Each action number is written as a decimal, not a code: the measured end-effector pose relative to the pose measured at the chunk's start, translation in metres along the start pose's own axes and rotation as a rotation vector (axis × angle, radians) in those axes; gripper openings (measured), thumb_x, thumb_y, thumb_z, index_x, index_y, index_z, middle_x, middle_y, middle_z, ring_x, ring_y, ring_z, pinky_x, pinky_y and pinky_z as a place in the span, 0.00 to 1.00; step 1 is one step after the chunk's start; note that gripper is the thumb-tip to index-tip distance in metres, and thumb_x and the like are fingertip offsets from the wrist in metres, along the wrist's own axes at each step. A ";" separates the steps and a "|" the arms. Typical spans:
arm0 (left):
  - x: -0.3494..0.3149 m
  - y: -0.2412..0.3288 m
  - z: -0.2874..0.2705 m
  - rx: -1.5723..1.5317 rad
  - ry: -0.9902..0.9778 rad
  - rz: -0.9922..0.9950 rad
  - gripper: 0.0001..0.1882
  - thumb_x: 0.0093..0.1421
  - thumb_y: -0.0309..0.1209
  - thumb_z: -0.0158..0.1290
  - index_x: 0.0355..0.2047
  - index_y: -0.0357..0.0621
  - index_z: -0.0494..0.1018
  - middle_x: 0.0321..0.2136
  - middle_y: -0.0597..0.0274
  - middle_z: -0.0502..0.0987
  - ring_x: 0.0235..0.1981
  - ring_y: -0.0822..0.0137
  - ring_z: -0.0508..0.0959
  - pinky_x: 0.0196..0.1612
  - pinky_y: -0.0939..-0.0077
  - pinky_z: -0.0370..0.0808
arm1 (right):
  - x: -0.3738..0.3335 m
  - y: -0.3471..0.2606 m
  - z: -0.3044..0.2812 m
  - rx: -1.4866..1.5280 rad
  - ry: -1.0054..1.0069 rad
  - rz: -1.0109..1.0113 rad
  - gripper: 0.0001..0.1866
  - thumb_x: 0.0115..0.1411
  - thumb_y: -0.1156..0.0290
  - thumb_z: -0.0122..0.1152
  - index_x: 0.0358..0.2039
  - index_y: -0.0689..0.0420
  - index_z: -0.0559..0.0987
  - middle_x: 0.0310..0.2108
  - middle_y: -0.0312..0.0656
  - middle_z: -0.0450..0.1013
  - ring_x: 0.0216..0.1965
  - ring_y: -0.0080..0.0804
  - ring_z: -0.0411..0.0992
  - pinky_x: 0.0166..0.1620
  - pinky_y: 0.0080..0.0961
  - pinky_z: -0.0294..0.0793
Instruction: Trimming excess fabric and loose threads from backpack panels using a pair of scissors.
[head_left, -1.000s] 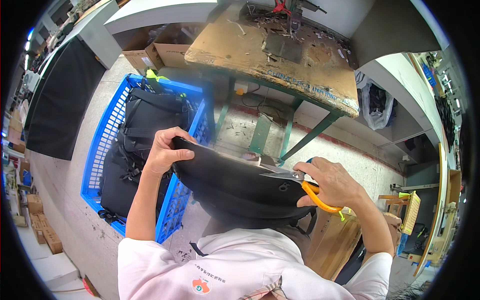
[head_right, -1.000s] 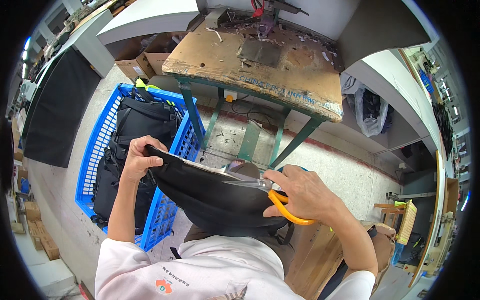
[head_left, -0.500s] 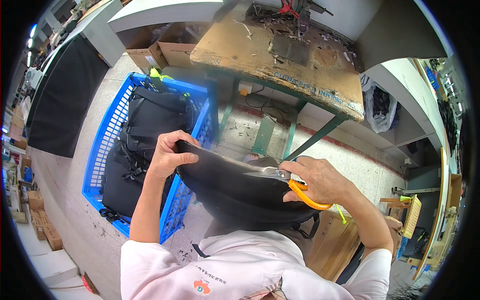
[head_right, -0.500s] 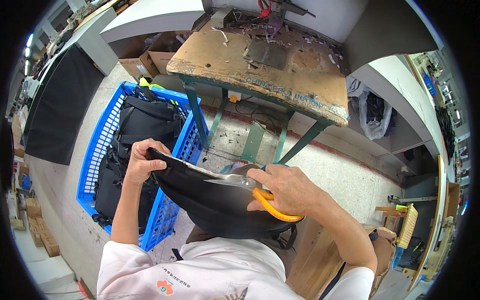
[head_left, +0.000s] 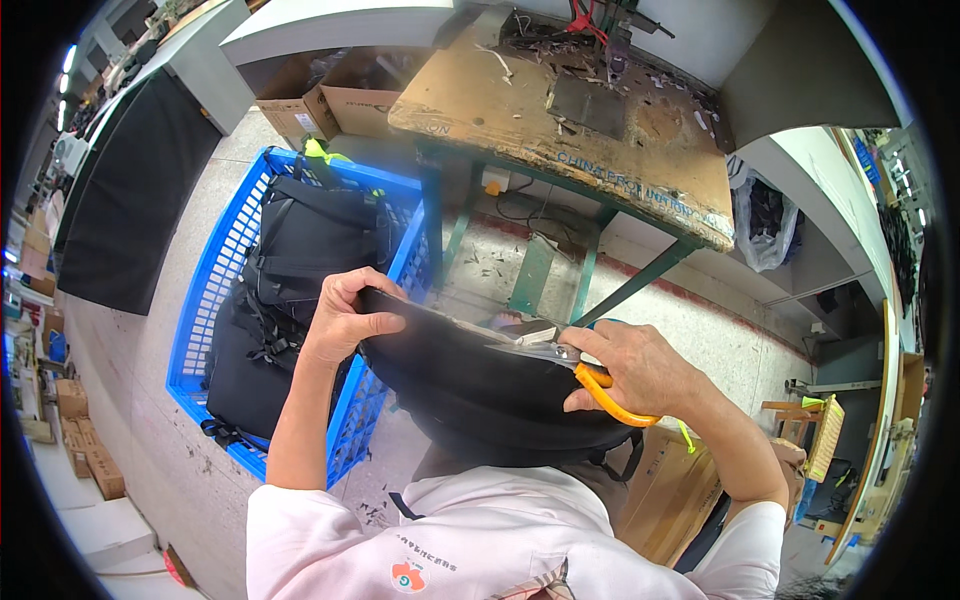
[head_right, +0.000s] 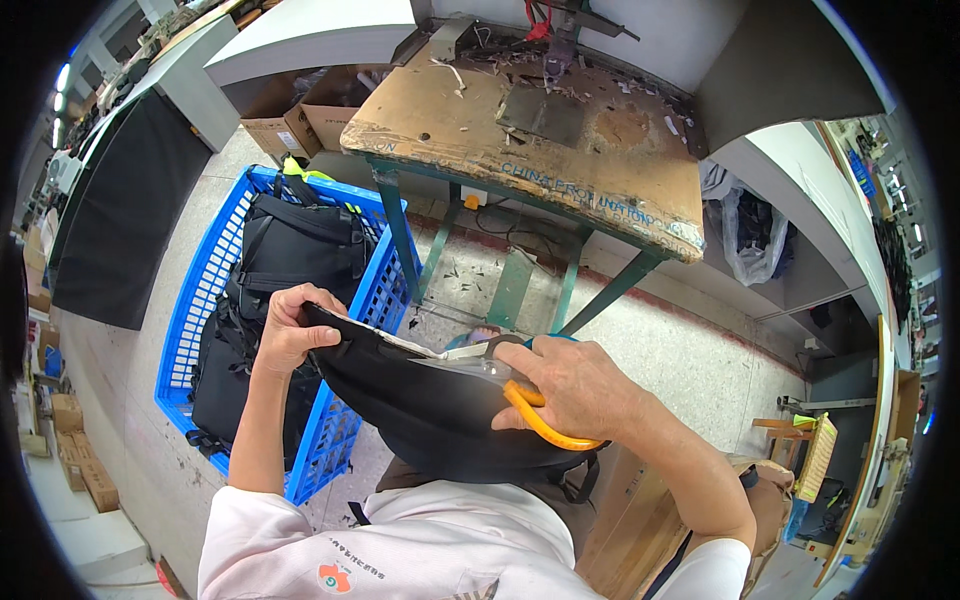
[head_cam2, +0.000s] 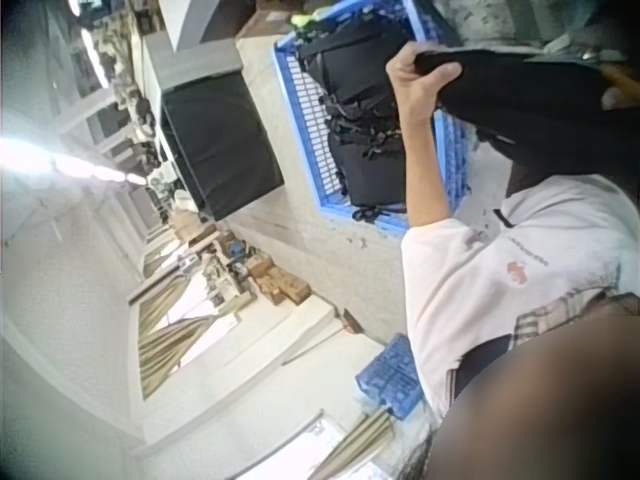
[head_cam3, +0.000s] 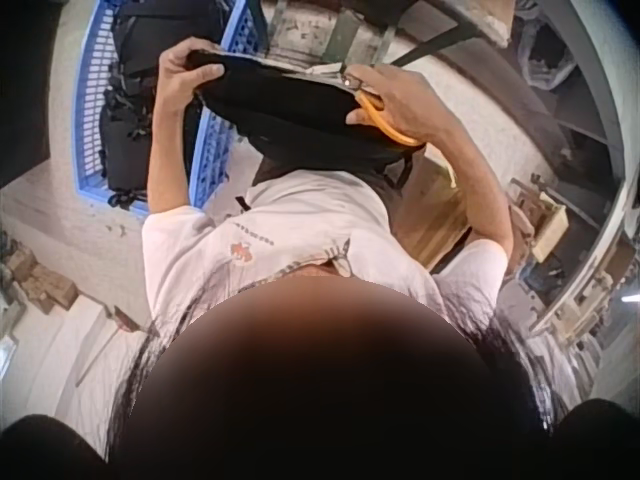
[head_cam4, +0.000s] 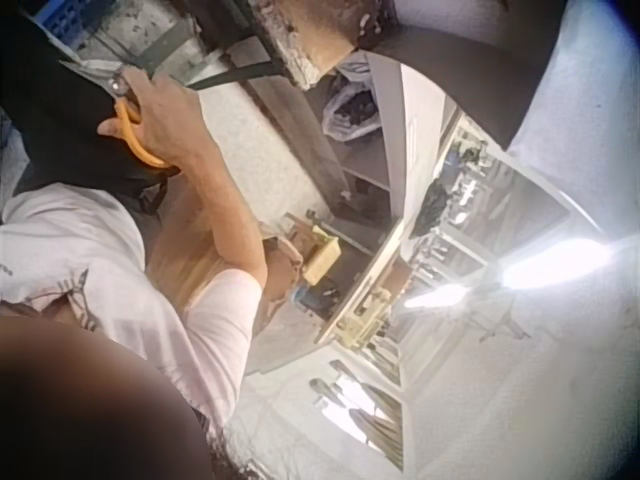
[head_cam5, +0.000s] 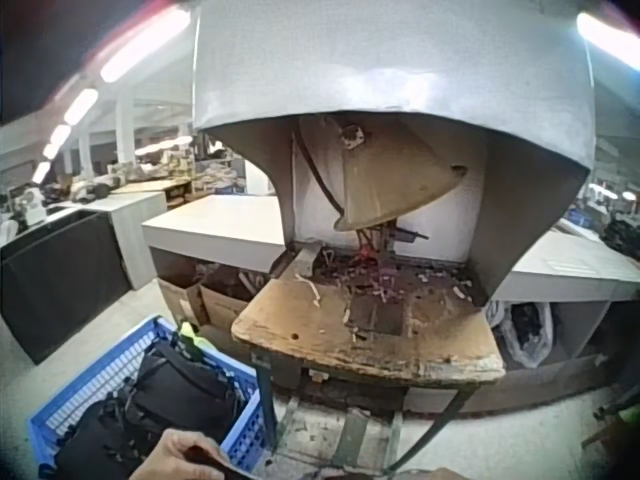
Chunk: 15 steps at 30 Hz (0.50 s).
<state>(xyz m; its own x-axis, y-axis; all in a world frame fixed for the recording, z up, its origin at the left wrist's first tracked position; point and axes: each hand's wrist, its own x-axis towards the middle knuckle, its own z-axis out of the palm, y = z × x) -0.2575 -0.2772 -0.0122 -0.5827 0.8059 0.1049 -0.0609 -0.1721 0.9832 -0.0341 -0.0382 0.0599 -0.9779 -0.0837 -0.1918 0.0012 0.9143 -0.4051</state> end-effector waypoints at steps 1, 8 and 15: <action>0.000 0.000 0.000 0.000 0.000 -0.001 0.12 0.38 0.21 0.63 0.24 0.39 0.73 0.24 0.64 0.75 0.26 0.77 0.73 0.32 0.85 0.70 | 0.000 0.002 0.002 0.037 -0.014 -0.002 0.28 0.49 0.43 0.56 0.39 0.53 0.68 0.21 0.46 0.68 0.24 0.40 0.70 0.26 0.33 0.69; 0.002 0.002 0.004 -0.011 -0.005 -0.014 0.11 0.39 0.19 0.61 0.24 0.38 0.73 0.24 0.64 0.75 0.25 0.77 0.73 0.31 0.85 0.70 | 0.001 0.005 0.004 0.062 -0.035 0.009 0.29 0.48 0.41 0.54 0.39 0.53 0.68 0.21 0.45 0.69 0.24 0.40 0.70 0.27 0.32 0.69; 0.000 0.008 0.009 0.037 0.000 -0.004 0.11 0.38 0.18 0.60 0.24 0.38 0.73 0.23 0.66 0.75 0.25 0.79 0.73 0.30 0.86 0.69 | 0.012 -0.007 -0.005 -0.026 -0.027 -0.031 0.30 0.48 0.41 0.54 0.40 0.53 0.68 0.23 0.46 0.70 0.25 0.40 0.71 0.27 0.31 0.70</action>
<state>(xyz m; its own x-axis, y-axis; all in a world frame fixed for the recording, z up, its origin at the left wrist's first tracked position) -0.2505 -0.2734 -0.0025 -0.5829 0.8062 0.1010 -0.0333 -0.1479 0.9884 -0.0468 -0.0437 0.0644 -0.9713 -0.1228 -0.2035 -0.0350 0.9208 -0.3884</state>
